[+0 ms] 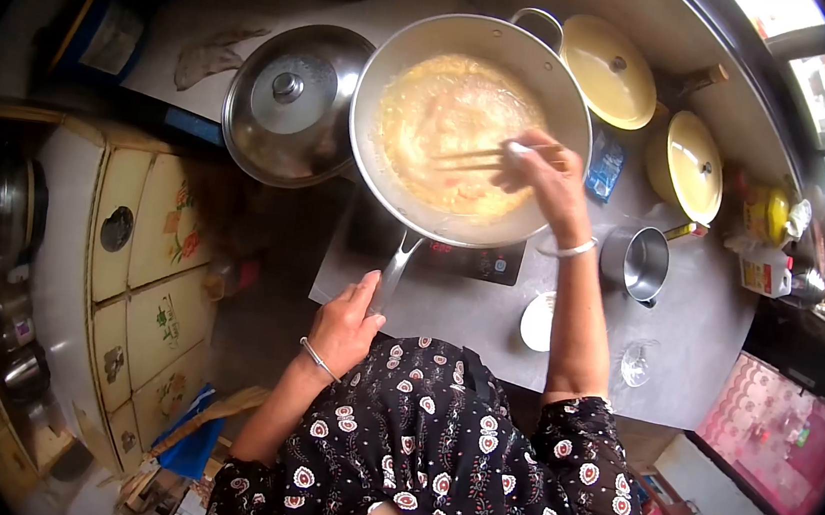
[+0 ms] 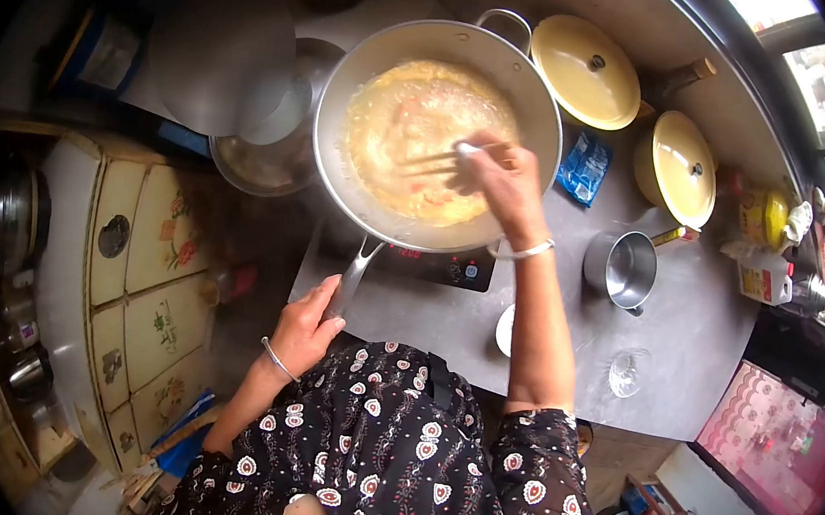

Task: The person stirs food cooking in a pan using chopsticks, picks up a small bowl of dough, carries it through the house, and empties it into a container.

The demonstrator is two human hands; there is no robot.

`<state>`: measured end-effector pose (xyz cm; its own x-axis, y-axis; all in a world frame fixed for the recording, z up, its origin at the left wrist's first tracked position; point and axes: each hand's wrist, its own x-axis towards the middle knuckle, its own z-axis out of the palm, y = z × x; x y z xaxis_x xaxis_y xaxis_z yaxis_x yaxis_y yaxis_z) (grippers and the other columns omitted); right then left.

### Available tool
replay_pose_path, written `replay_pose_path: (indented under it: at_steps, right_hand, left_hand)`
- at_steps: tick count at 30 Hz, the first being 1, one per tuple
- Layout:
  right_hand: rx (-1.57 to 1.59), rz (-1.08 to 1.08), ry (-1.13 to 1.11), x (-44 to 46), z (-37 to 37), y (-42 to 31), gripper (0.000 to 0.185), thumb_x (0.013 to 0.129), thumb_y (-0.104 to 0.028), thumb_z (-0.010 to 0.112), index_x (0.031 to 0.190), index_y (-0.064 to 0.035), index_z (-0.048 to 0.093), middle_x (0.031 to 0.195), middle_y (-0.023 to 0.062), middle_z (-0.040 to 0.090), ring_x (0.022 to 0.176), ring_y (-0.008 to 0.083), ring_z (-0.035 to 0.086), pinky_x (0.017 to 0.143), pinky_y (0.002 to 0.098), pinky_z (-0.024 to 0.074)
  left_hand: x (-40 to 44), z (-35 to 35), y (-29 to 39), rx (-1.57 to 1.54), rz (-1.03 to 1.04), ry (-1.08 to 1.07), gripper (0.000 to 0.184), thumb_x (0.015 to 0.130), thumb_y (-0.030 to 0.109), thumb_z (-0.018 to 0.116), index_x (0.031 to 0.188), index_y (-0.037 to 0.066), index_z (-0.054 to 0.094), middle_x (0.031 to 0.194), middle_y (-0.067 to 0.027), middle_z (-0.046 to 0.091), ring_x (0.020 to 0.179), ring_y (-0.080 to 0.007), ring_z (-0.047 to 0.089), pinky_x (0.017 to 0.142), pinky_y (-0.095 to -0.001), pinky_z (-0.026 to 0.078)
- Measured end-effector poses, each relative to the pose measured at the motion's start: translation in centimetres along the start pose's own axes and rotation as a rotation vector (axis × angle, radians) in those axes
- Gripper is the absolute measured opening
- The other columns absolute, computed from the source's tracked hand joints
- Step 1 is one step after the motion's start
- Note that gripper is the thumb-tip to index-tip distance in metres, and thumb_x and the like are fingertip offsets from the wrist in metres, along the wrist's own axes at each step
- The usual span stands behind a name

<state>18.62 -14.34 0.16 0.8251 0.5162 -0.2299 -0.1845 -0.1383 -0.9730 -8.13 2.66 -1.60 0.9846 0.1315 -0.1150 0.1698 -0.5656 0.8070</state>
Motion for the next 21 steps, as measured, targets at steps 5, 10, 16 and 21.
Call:
replay_pose_path:
  at_steps: [5,10,16,21]
  right_hand:
    - [-0.047,-0.126,0.327,1.2,-2.6,0.2,0.013,0.085,-0.009,0.055,0.091,-0.0014,0.064,0.075,0.0064,0.064,0.064,0.0136,0.064,0.059,0.0242,0.0523]
    - [0.018,-0.071,0.046,0.3,1.5,0.7,0.018,0.086,-0.013,0.054,0.096,0.001,0.061,0.077,0.0089,0.064,0.066,0.0174,0.065,0.057,0.0254,0.0531]
    - [-0.029,-0.078,0.321,0.3,-2.3,0.1,0.016,0.085,-0.011,0.054,0.092,0.0003,0.062,0.076,0.006,0.063,0.064,0.015,0.063,0.059,0.0262,0.0523]
    - [0.079,-0.135,0.128,0.4,2.5,1.9,0.014,0.086,-0.011,0.054,0.091,-0.0011,0.062,0.076,0.007,0.063,0.069,0.0175,0.065,0.062,0.0261,0.0522]
  left_hand:
    - [-0.1,0.2,0.0,-0.02,-0.024,-0.006,0.054,0.076,0.006,0.059,0.125,-0.003,0.04,0.104,-0.0242,0.056,0.093,-0.04,0.056,0.079,-0.0412,0.047]
    - [0.1,-0.1,0.1,-0.005,-0.017,-0.023,0.053,0.076,0.006,0.059,0.125,-0.004,0.04,0.106,-0.0246,0.055,0.095,-0.04,0.056,0.08,-0.041,0.047]
    - [-0.1,0.0,0.1,-0.004,-0.007,-0.009,0.052,0.077,0.006,0.059,0.124,-0.005,0.04,0.108,-0.0251,0.055,0.095,-0.0406,0.056,0.081,-0.0407,0.047]
    - [-0.1,-0.2,0.1,-0.012,-0.017,-0.033,0.052,0.077,0.007,0.059,0.124,-0.006,0.04,0.109,-0.0259,0.054,0.095,-0.0407,0.056,0.08,-0.0409,0.047]
